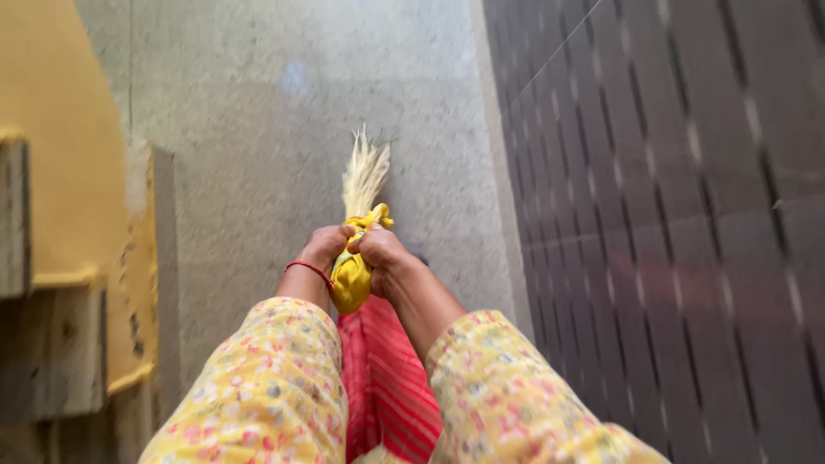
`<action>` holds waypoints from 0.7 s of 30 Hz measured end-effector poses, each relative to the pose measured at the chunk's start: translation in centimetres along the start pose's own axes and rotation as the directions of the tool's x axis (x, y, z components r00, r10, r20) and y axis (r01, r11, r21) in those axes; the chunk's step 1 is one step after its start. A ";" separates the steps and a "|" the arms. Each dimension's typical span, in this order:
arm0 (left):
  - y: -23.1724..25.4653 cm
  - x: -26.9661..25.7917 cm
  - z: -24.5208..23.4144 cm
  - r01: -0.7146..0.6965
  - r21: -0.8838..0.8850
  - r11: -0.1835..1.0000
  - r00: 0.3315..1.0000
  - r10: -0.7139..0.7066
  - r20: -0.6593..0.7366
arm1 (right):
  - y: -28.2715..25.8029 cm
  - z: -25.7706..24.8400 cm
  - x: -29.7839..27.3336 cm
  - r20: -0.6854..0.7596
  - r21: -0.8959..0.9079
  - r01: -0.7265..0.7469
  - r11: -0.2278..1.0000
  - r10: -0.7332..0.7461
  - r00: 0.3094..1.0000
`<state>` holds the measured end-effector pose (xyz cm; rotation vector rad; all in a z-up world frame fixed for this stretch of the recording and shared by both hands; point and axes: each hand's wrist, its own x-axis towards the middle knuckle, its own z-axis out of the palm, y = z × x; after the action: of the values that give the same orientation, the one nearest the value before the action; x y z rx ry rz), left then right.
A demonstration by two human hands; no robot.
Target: The person sweeps a tiled floor using a traditional straw broom. They move the broom back and forth to gather dust and debris, working their way from an interior area towards a doorway.
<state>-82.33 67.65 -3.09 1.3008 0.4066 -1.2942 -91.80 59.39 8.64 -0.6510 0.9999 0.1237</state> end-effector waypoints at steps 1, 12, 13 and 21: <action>-1.9 -0.2 -2.3 0.019 -0.009 1.000 1.000 -0.019 -0.019 | 2.6 0.3 0.1 0.057 0.025 -0.073 0.997 0.071 0.996; -2.2 -12.2 -13.1 0.207 0.759 0.617 0.815 0.321 -0.483 | 11.3 8.3 -3.0 0.194 -0.181 -0.208 0.961 0.242 0.951; -2.2 -13.6 -12.5 0.194 0.724 0.662 0.788 0.335 -0.518 | 11.0 8.1 -3.2 0.231 -0.199 -0.224 0.954 0.268 0.936; -6.8 -19.2 -3.8 0.117 0.268 0.956 0.761 0.087 -0.643 | 11.7 0.5 -4.0 0.126 -0.230 -0.387 0.893 0.422 0.898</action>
<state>-92.69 81.37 8.48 2.0137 0.7299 -0.8920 -98.18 69.87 6.76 -0.5928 0.9497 0.6495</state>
